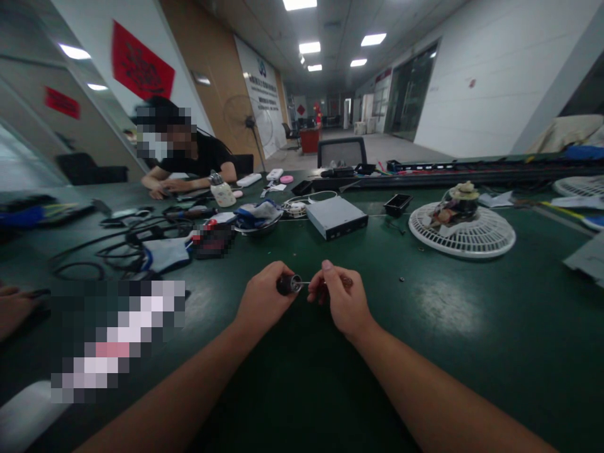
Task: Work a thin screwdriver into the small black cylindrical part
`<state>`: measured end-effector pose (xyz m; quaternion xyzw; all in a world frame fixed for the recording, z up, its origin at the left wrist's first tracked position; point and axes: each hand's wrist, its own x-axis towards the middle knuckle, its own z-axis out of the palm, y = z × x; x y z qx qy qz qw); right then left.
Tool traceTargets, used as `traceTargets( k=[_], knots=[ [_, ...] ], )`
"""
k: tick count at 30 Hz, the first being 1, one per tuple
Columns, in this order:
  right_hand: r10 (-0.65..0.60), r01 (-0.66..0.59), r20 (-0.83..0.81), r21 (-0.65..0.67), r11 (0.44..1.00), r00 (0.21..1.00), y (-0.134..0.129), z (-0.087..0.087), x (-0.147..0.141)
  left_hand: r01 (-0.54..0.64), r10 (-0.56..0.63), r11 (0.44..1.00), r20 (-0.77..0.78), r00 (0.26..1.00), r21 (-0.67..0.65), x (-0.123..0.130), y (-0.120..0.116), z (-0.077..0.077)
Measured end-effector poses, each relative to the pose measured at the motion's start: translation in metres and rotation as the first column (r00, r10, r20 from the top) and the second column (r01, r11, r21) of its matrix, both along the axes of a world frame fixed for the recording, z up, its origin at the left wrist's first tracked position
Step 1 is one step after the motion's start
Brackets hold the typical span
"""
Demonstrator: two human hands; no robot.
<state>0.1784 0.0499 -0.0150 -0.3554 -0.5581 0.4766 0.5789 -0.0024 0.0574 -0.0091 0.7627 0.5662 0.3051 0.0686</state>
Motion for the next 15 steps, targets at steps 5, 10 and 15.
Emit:
traceTargets(
  k=[5,10,15],
  knots=[
    [-0.047,0.049,0.035,-0.049,0.998,0.998,0.0005,-0.0004,-0.0007,0.01,-0.01,1.0,-0.002,1.0,-0.014,0.0005,-0.0006,0.0009],
    [-0.104,0.104,0.029,-0.009,0.995,0.994,0.0044,-0.0035,0.0001,0.03,-0.03,1.0,0.002,1.0,-0.01,0.001,-0.0011,0.0022],
    [0.015,-0.015,0.021,-0.02,1.0,1.0,0.0033,-0.0032,0.0021,0.004,-0.004,1.0,-0.019,1.0,-0.005,0.0008,-0.0009,0.0018]
  ],
)
